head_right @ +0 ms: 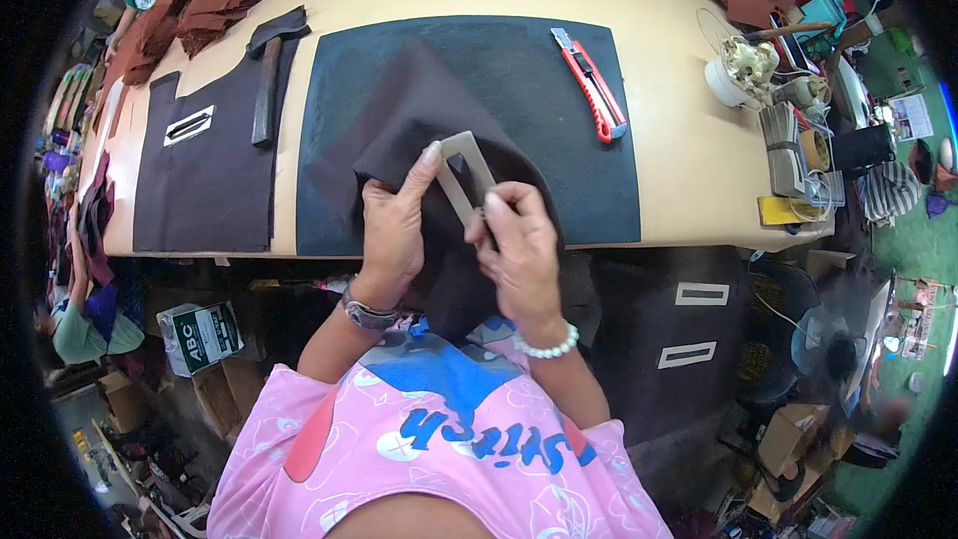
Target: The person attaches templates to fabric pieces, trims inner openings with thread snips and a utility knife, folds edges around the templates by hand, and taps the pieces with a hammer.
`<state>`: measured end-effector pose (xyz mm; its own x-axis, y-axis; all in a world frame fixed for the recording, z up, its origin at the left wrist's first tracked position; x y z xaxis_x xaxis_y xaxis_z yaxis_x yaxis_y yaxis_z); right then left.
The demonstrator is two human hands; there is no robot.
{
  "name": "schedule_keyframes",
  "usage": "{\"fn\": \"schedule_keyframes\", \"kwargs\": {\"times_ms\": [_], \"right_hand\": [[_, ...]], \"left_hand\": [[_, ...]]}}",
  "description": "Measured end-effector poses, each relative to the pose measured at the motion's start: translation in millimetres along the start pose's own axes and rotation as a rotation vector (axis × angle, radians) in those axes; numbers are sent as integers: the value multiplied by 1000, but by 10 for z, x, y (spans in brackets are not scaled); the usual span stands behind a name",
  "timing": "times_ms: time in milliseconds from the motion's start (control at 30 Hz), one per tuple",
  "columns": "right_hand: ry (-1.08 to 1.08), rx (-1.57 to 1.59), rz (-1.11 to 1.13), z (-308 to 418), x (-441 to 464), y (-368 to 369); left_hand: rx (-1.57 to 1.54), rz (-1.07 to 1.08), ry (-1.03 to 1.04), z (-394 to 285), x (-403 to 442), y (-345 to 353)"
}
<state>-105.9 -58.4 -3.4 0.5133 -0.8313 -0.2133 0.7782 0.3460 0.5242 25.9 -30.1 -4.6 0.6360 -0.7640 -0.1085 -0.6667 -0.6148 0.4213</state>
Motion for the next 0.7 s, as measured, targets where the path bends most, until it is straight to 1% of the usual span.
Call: {"fn": "schedule_keyframes", "kwargs": {"times_ms": [33, 67, 100, 133, 167, 233, 333, 367, 433, 467, 567, 667, 700], "right_hand": [[-58, -123, -39, 84, -27, -89], [-203, -367, -112, 174, -41, -247], [-357, -653, -277, 322, -39, -401], [-508, -905, -385, 402, -8, -498], [-586, -1177, -474, 477, 17, -596], [-693, -1587, -490, 510, 97, -764], [-785, -1760, -422, 545, 192, -777], [-817, -1662, -407, 573, 191, -745], [-862, -1463, -384, 709, 116, -452], [-871, -1359, -314, 757, 86, -297], [-1103, -1448, 64, 835, 42, 181], [-1171, -1554, 242, 794, 129, 413], [-1205, -1570, 266, 796, 169, 427]], "left_hand": [[-24, 25, -21, -2, 38, -22], [-46, 48, -42, 2, 64, -33], [-81, 62, -57, 49, 75, 21], [-88, 81, -58, 51, 101, 8], [-98, 99, -60, 52, 108, 1], [-111, 96, -81, 16, 108, 17], [-130, 107, -89, 18, 124, 13], [-135, 102, -80, 4, 125, 19], [-132, 100, -67, -34, 121, 25], [-126, 105, -62, -59, 120, 39], [-119, 144, -49, -94, 104, 92], [-112, 159, -51, -137, 61, 128], [-110, 157, -51, -158, 44, 134]]}}
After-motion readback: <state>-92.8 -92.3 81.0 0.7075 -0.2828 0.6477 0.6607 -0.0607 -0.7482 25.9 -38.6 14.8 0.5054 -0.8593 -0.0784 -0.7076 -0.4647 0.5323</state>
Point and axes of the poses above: each hand's wrist, its own x-axis towards the middle knuckle, its own y-axis out of the palm, z = x × y, the point moved 4 cm from there along x, towards the middle knuckle, and after that the axes turned 1 degree about z, right-handed, at the moved point
